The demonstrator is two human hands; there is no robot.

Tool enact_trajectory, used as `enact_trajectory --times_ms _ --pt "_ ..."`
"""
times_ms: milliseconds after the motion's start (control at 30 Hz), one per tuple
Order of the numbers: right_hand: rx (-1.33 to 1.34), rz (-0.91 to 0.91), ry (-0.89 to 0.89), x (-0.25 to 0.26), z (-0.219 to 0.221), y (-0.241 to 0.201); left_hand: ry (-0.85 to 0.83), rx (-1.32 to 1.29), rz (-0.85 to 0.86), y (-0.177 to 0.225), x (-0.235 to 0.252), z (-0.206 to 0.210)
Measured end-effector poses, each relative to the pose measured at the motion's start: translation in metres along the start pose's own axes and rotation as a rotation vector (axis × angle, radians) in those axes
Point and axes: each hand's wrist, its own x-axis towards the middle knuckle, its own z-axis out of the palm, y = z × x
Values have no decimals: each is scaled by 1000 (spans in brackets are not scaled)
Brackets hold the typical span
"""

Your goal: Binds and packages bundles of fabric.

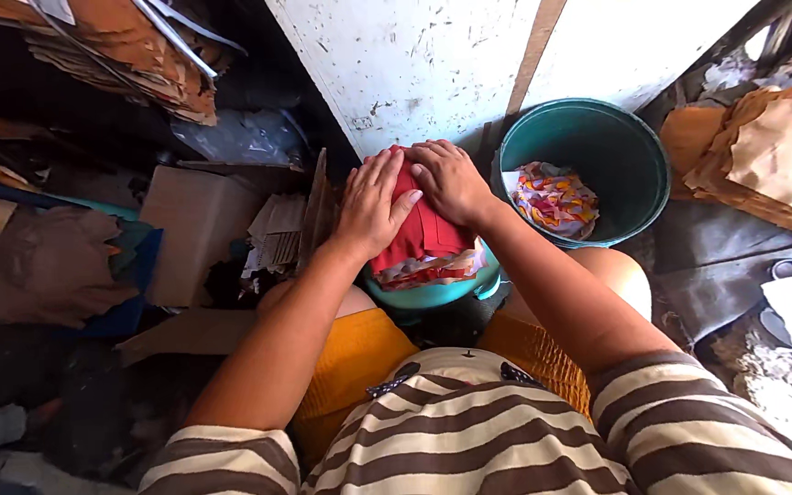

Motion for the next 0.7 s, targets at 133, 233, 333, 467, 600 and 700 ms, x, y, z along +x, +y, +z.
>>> enact_trajectory --times_ms 133,233,333,467,600,700 --pt "-10 -9 -53 2 -8 -1 -16 -15 -3 4 1 -3" --pt "-32 8 -76 3 -13 -7 -23 -18 -6 3 0 -6" --pt "-39 2 -81 4 -18 -9 -50 -18 -23 5 1 -12" --pt "-73 24 -74 7 -23 -20 -14 -30 -20 18 0 -37" --pt "25 70 -13 6 -25 -24 47 23 157 37 9 -37" --pt "102 112 102 -9 -55 -18 -13 76 217 35 10 -15"
